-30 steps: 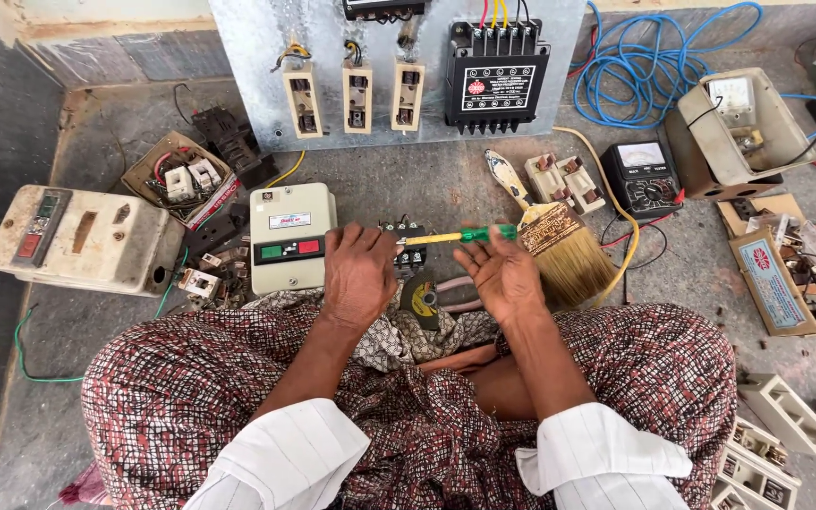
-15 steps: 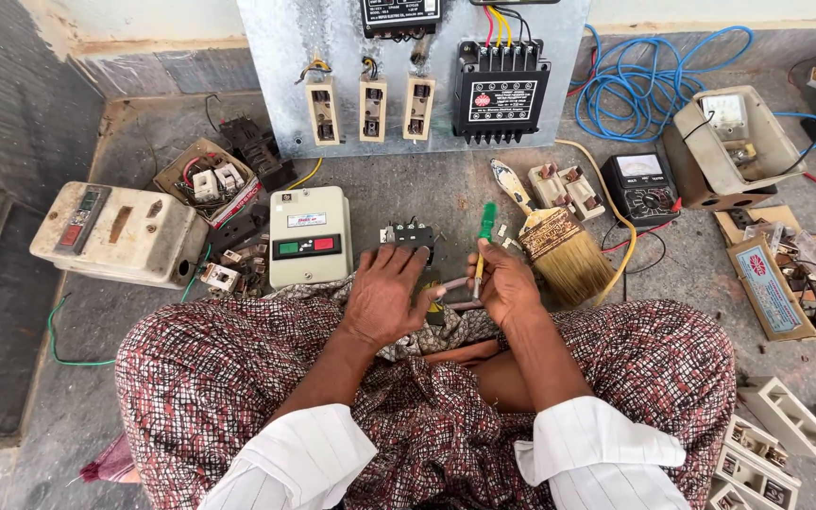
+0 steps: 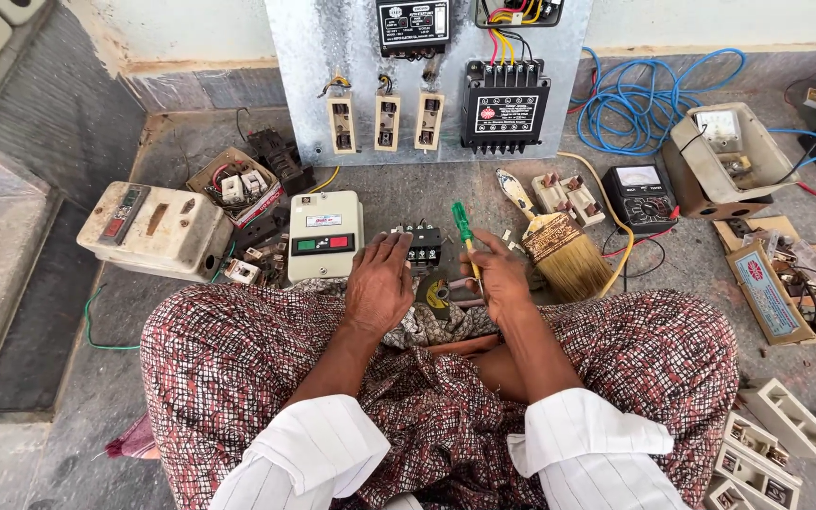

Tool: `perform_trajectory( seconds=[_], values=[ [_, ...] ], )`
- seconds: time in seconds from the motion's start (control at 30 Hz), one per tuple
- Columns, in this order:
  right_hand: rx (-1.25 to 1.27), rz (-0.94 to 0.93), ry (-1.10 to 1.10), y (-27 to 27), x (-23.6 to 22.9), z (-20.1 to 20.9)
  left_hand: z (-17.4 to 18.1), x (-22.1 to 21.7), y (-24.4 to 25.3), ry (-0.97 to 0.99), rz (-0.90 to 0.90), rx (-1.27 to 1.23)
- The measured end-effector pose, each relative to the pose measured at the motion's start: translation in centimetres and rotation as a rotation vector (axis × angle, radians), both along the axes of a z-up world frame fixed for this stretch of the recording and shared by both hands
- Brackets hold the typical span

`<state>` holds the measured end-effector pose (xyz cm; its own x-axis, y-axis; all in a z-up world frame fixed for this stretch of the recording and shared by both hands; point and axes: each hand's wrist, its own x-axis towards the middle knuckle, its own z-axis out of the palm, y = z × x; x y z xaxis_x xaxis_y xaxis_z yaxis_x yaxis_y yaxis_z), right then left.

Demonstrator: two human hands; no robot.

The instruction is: The person brushes a terminal block, uses a screwdriver to loosen its screws, and then handles a small circular component while working on the block.

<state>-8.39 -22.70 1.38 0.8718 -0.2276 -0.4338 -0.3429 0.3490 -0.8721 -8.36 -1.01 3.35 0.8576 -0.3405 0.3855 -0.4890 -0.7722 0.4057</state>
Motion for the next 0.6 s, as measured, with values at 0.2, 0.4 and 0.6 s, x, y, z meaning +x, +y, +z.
perform_trajectory(
  seconds=[0.2,0.4,0.6],
  values=[
    [-0.873,0.108,-0.060,2.4,-0.8,3.7,0.9,-0.8,-0.2,0.063,0.006,0.050],
    [-0.958,0.184,-0.056,3.6,-1.4,6.5,2.0,-0.9,-1.4,0.105,0.003,0.047],
    [-0.905,0.234,-0.014,2.7,-2.2,5.5,2.2,0.3,-3.1,0.133,-0.089,0.045]
  ],
)
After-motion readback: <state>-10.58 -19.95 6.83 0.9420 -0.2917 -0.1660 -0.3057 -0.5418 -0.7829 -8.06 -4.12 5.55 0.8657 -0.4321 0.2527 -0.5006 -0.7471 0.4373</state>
